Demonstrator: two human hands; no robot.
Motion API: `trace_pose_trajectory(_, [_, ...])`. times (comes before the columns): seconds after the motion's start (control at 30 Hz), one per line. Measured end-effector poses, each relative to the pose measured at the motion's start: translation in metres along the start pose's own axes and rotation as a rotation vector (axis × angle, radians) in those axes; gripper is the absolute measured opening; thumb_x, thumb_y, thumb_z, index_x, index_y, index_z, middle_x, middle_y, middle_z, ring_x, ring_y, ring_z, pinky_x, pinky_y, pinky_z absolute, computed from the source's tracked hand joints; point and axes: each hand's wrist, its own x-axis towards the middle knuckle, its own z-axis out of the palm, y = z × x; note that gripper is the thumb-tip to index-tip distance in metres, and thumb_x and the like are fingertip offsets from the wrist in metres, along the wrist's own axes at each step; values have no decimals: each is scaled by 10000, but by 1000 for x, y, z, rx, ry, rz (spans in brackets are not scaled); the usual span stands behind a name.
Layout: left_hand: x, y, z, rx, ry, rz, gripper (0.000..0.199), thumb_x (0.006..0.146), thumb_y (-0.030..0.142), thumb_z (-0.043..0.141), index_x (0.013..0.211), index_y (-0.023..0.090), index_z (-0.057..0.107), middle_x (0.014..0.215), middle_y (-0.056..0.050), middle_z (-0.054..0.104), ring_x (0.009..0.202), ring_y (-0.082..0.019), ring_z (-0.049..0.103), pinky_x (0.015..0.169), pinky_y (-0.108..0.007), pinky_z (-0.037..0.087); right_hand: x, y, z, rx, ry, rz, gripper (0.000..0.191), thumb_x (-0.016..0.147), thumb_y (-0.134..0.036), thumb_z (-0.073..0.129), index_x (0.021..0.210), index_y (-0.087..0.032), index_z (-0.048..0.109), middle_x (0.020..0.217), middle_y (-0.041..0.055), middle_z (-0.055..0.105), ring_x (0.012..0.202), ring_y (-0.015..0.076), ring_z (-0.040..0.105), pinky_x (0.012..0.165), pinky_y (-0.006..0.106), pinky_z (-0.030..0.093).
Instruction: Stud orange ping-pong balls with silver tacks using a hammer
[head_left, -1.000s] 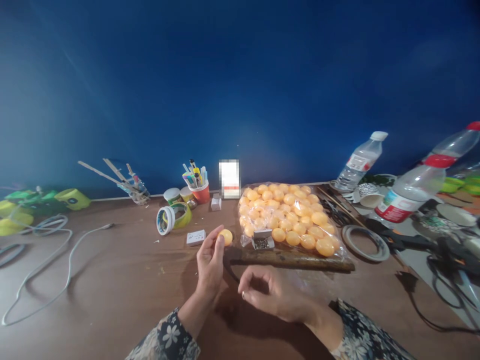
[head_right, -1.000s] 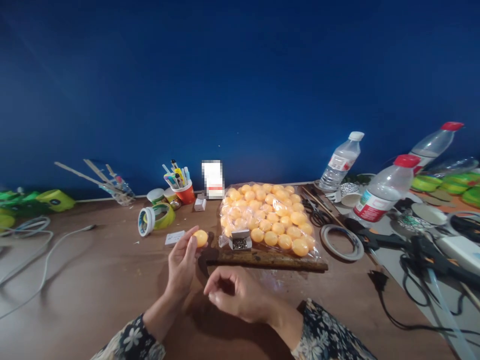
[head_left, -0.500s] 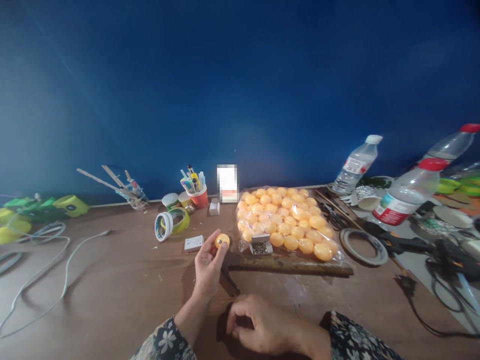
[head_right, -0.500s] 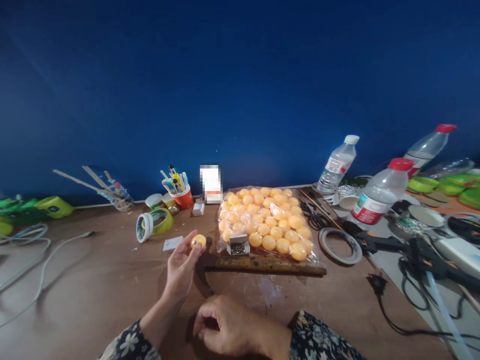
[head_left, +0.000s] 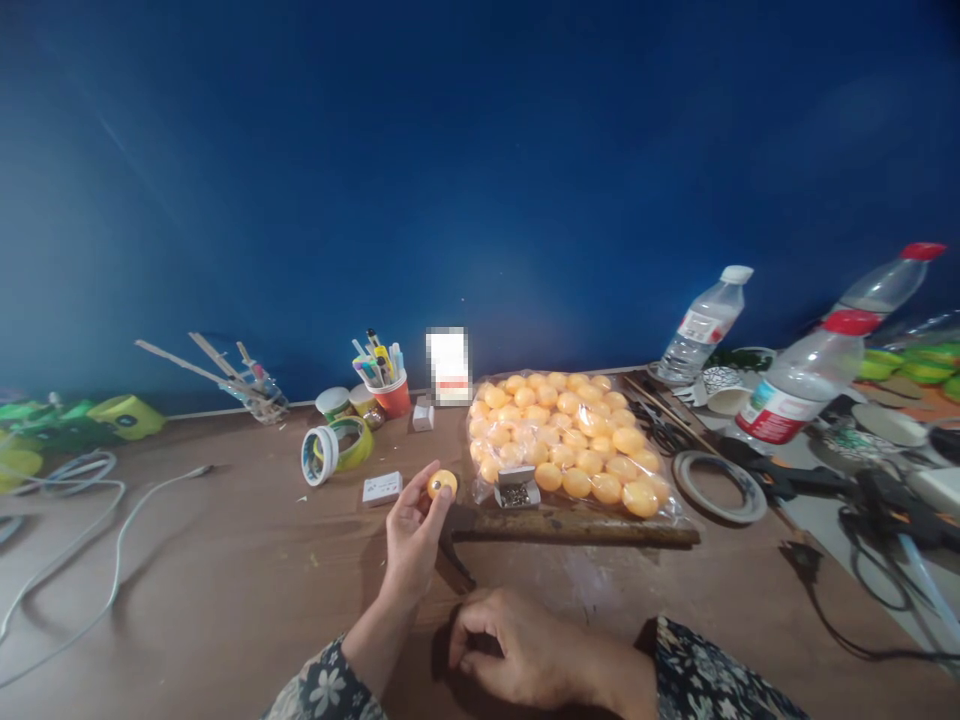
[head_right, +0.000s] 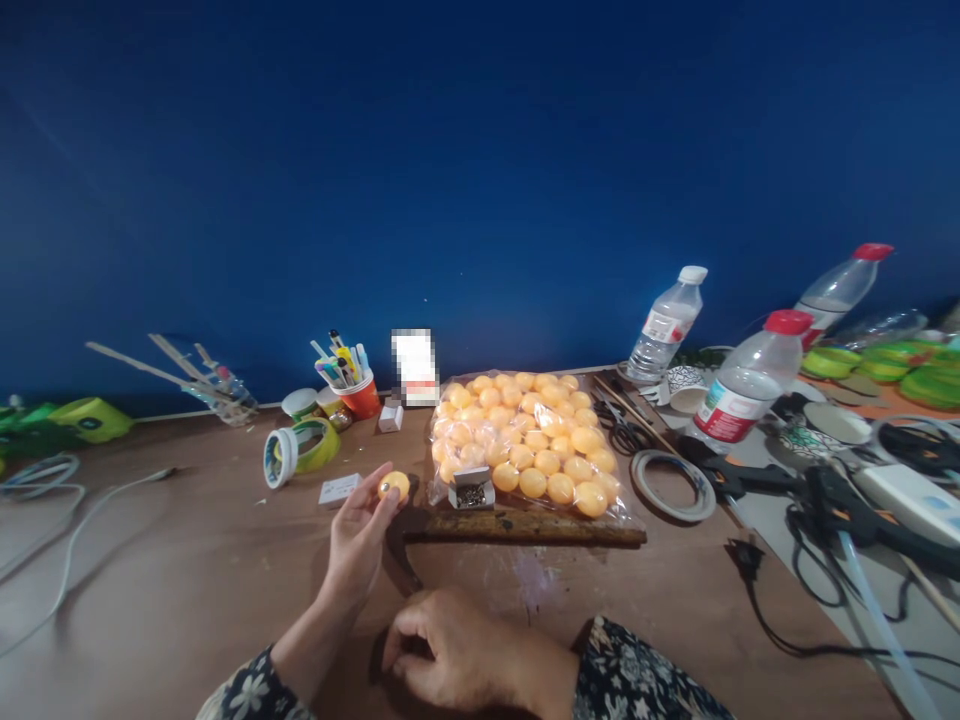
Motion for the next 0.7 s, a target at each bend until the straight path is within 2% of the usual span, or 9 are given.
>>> trace_pose_trajectory(0.7, [1,1,1,19,-8,11,516,681,372,776,1139,162,662,982,-74,735,841,-167,678,812,-281,528,0,1,0,0,-19,3,247,773,-95,556,921,-170,739,918,44,749,866,155,678,779,188,468])
